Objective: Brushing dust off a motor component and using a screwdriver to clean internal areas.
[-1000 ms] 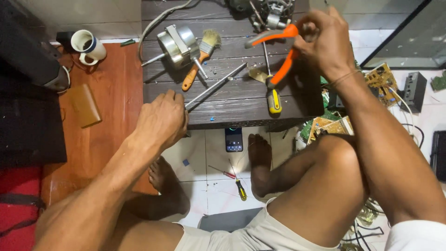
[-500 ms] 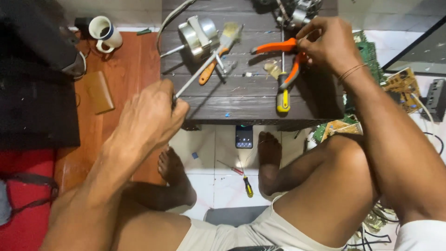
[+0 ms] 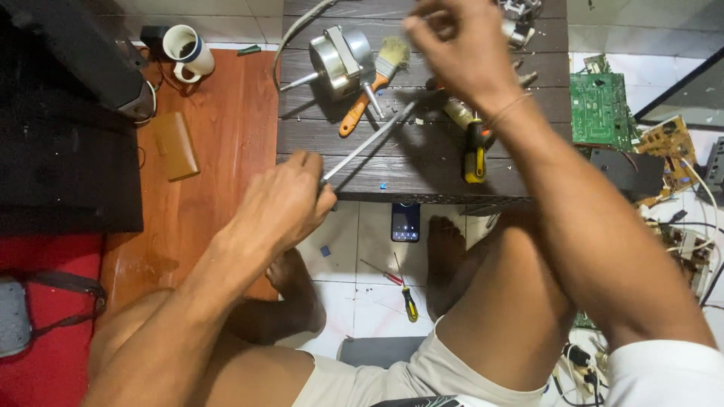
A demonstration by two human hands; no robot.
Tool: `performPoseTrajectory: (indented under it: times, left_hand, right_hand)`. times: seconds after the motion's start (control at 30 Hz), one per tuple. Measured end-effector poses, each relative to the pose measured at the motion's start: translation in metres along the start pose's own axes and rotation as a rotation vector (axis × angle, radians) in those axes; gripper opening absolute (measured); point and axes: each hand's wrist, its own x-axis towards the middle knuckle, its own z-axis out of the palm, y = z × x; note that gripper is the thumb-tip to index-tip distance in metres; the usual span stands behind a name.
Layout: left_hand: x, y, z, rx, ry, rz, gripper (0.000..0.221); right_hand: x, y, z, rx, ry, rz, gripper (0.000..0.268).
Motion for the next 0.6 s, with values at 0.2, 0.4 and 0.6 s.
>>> performPoseTrajectory:
  times: [0.2, 0.4, 0.6]
  left_hand:
    - [0.017, 0.0, 0.033, 0.156, 0.153, 0.183, 0.027]
    - [0.044, 0.007, 0.051, 0.284, 0.286, 0.227, 0.024]
    - [0.055, 0.002, 0.052, 0.304, 0.344, 0.204, 0.027]
  right_hand:
    - [0.016, -0.035, 0.072, -0.023, -0.258, 0.211, 0.103]
    - [0.024, -0.018, 0.112, -0.202, -0.264, 0.253, 0.095]
    - [0.026, -0.006, 0.099, 0.105, -0.099, 0.363, 0.07]
